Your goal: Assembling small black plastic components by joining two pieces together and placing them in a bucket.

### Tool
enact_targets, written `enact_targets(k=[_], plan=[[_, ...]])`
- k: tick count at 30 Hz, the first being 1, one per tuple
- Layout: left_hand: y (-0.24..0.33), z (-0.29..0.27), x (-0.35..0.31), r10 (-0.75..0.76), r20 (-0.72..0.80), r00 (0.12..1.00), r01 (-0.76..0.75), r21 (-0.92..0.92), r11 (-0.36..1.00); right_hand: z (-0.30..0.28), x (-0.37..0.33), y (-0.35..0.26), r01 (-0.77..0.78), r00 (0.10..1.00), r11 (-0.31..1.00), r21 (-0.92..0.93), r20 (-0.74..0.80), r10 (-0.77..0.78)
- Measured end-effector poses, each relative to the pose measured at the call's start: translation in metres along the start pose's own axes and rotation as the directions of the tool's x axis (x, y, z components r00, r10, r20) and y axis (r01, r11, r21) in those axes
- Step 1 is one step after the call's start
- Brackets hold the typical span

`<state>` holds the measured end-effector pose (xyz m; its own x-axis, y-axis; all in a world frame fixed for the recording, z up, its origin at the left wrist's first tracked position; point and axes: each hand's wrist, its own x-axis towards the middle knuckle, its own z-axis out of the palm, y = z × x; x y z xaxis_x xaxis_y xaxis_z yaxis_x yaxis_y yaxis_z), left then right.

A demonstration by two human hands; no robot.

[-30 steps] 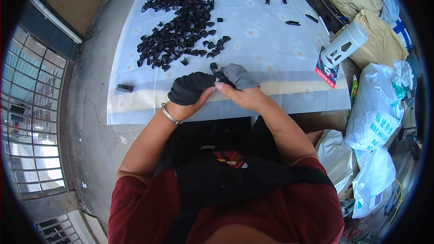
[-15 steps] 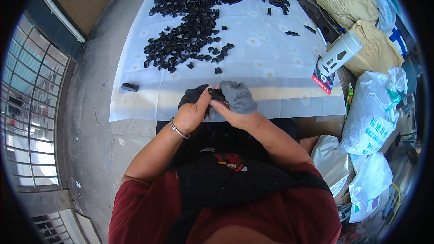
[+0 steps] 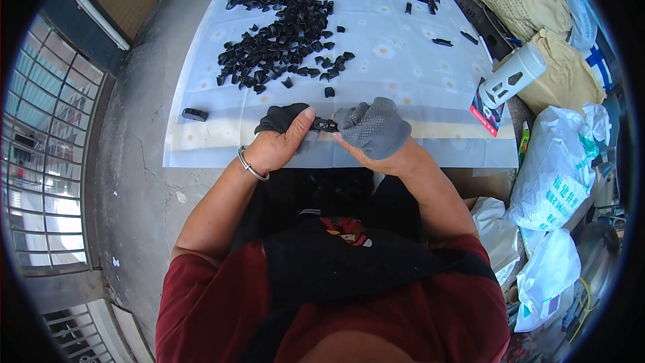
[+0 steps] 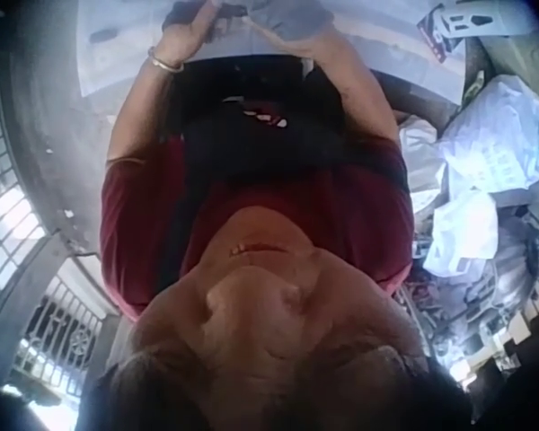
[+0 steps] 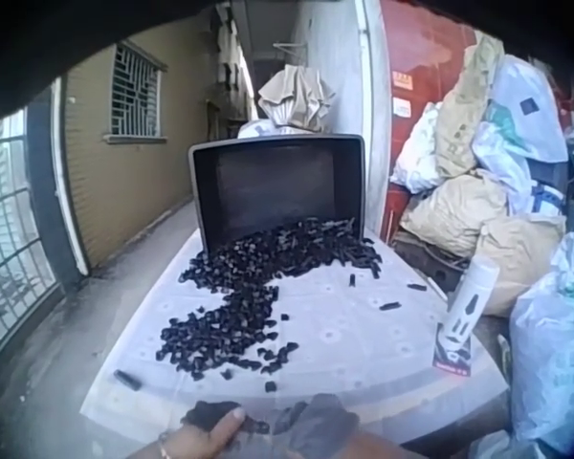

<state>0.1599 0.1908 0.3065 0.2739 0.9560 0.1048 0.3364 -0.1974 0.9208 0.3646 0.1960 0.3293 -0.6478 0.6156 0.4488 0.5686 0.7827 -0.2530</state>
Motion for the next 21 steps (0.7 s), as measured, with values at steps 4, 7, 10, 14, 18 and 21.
enact_targets(k=[4,7,10,14,18,21], plan=[[0.002,0.005,0.002,-0.004,-0.004,1.000,0.004,-0.032,0.999,-0.008,-0.003,0.001,0.032,0.999,0.996,-0.086,0.017,-0.031],[0.006,0.004,0.004,-0.061,0.049,0.997,0.066,-0.103,0.993,-0.010,-0.003,0.001,0.024,0.997,0.999,-0.031,-0.074,-0.026],[0.014,0.008,0.004,-0.008,0.061,0.998,0.012,-0.065,0.998,-0.015,-0.007,0.003,-0.005,0.998,0.996,-0.089,0.056,0.010],[0.031,0.024,0.008,0.145,-0.039,0.989,-0.139,0.139,0.981,-0.009,-0.016,0.010,0.085,0.994,0.994,-0.073,-0.068,-0.090],[0.049,0.030,0.012,0.217,-0.046,0.975,-0.194,0.290,0.937,-0.012,-0.017,0.010,0.129,0.988,0.977,-0.168,-0.060,-0.140],[0.056,0.033,0.013,0.214,-0.033,0.976,-0.185,0.383,0.905,-0.011,-0.017,0.006,0.093,0.989,0.986,-0.138,-0.099,-0.107]])
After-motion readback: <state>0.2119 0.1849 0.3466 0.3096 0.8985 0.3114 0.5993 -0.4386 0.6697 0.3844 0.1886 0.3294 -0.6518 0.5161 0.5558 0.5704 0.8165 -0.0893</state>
